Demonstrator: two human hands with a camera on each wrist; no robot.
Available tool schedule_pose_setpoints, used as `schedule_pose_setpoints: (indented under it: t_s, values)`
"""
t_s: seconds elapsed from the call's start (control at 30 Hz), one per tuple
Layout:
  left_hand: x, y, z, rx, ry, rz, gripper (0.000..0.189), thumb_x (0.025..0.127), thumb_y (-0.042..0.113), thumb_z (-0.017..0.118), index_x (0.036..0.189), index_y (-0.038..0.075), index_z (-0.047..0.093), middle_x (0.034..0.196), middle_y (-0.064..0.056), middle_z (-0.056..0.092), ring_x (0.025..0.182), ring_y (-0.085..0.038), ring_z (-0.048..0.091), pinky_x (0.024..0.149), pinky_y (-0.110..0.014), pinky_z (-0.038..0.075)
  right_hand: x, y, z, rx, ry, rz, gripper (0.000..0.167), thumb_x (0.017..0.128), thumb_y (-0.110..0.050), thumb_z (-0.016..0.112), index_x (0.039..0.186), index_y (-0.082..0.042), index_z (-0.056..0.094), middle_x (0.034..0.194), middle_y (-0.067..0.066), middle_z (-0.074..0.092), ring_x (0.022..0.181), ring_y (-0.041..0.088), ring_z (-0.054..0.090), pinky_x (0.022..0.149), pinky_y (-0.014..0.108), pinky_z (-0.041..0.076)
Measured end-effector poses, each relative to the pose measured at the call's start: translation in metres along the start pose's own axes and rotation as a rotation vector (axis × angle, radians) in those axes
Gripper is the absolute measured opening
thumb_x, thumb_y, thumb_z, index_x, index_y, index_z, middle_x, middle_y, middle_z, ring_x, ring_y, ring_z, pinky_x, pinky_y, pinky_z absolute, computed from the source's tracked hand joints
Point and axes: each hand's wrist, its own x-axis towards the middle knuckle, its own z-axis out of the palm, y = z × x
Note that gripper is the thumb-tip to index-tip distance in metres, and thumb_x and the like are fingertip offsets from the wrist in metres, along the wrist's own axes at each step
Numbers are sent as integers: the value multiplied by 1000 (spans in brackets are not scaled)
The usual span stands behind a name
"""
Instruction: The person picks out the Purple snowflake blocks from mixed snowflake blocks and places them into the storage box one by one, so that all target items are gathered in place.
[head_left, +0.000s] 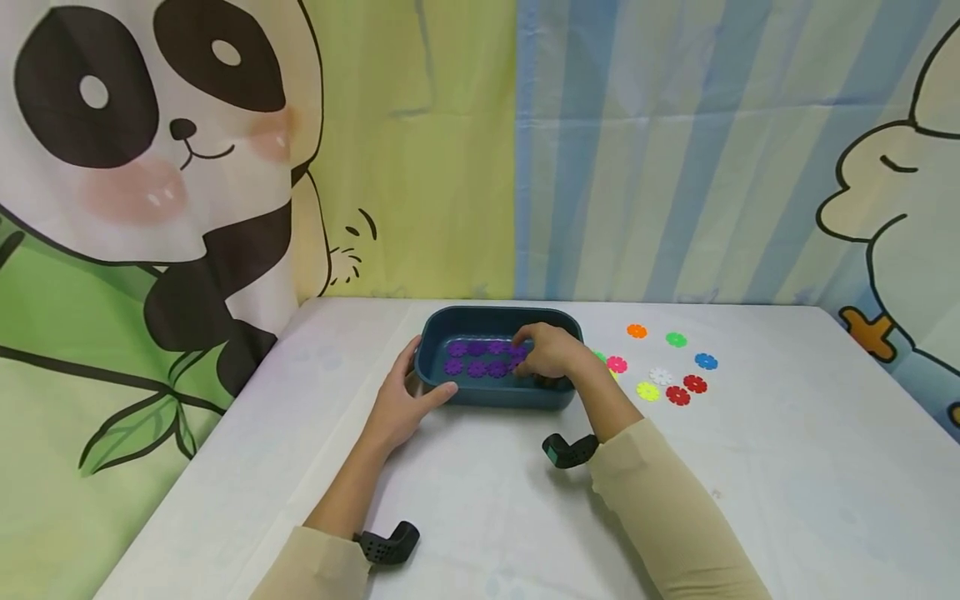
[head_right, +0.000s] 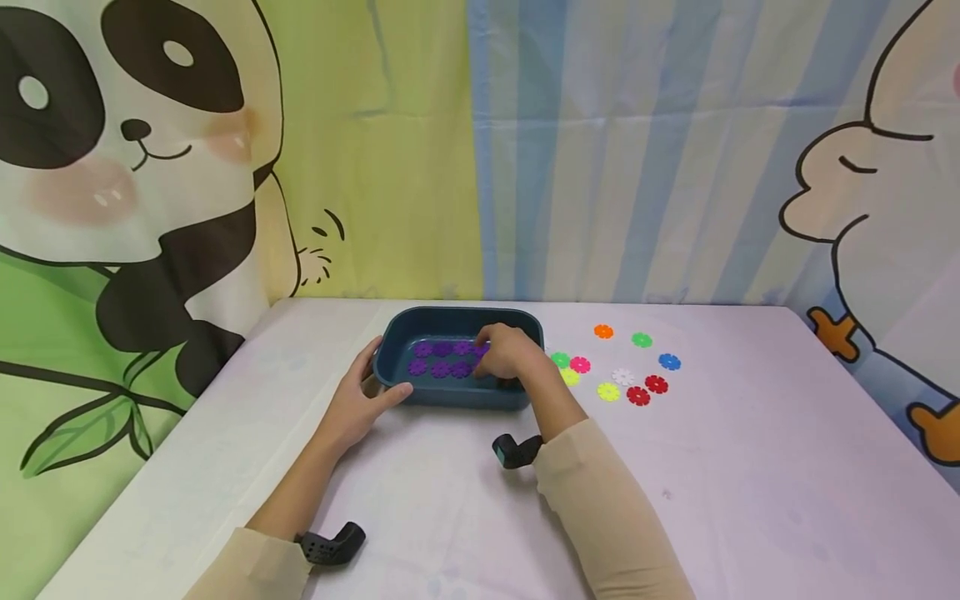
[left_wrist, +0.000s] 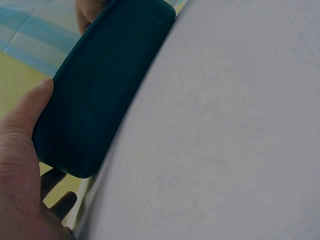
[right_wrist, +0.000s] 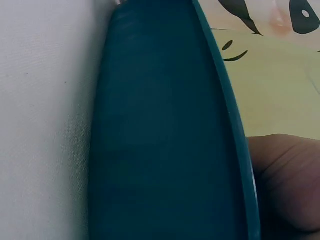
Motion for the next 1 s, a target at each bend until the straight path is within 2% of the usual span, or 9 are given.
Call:
schedule_pose_setpoints:
  t_s: [0.07, 0.27, 0.37, 0.5, 0.6, 0.77, 1.0]
  values:
    - [0, 0, 0, -2, 0, -1, 103, 85, 55, 81, 165, 35, 20, 169, -2, 32, 157, -29, 30, 128, -59, 20, 0, 1, 1, 2, 4, -8, 59, 93, -21, 78, 147, -14, 56, 133, 15, 62, 84, 23, 63, 75, 36, 55]
    - [0, -2, 1, 5, 0, -4, 102, 85, 54, 81, 165, 35, 20, 169, -1, 32, 157, -29, 30, 128, -60, 19, -2, 4, 4, 10, 9, -17, 59, 94, -20, 76, 149, -14, 54, 138, 16, 59, 90, 25, 62, 80, 39, 55]
    - [0, -1, 1, 8, 0, -1, 102, 86, 54, 81, 165, 35, 20, 169, -2, 32, 156, -30, 30, 127, -61, 19, -6, 3, 2, -16, 38, -43, 58, 95, -22, 75, 148, -13, 54, 150, 17, 54, 113, 31, 63, 97, 48, 54]
    - [0, -2, -1, 10, -3, -1, 103, 85, 56, 80, 165, 34, 19, 168, -3, 33, 156, -30, 31, 127, -61, 19, -14, 0, -1, -21, 72, -98, 59, 96, -24, 74, 149, -12, 53, 142, 19, 61, 125, 33, 62, 106, 52, 52]
    - [-1, -1, -2, 11, -4, -8, 103, 86, 55, 80, 165, 34, 19, 168, -3, 33, 156, -31, 30, 127, -62, 18, -22, -4, -2, -1, 86, -136, 59, 98, -26, 72, 151, -12, 51, 136, 20, 64, 118, 33, 66, 101, 51, 55]
    - [-2, 0, -4, 10, -4, -15, 103, 86, 54, 80, 166, 34, 18, 169, -3, 31, 157, -31, 29, 128, -62, 17, -38, -9, -1, 40, 135, -191, 56, 99, -28, 70, 150, -13, 52, 140, 21, 62, 123, 35, 64, 102, 53, 55]
    - [-2, 1, -2, 12, -8, -16, 104, 85, 55, 81, 166, 33, 19, 169, -4, 31, 157, -31, 29, 128, -61, 17, -61, -1, -5, 72, 219, -246, 48, 100, -28, 68, 145, -15, 56, 137, 15, 65, 121, 33, 65, 94, 47, 59]
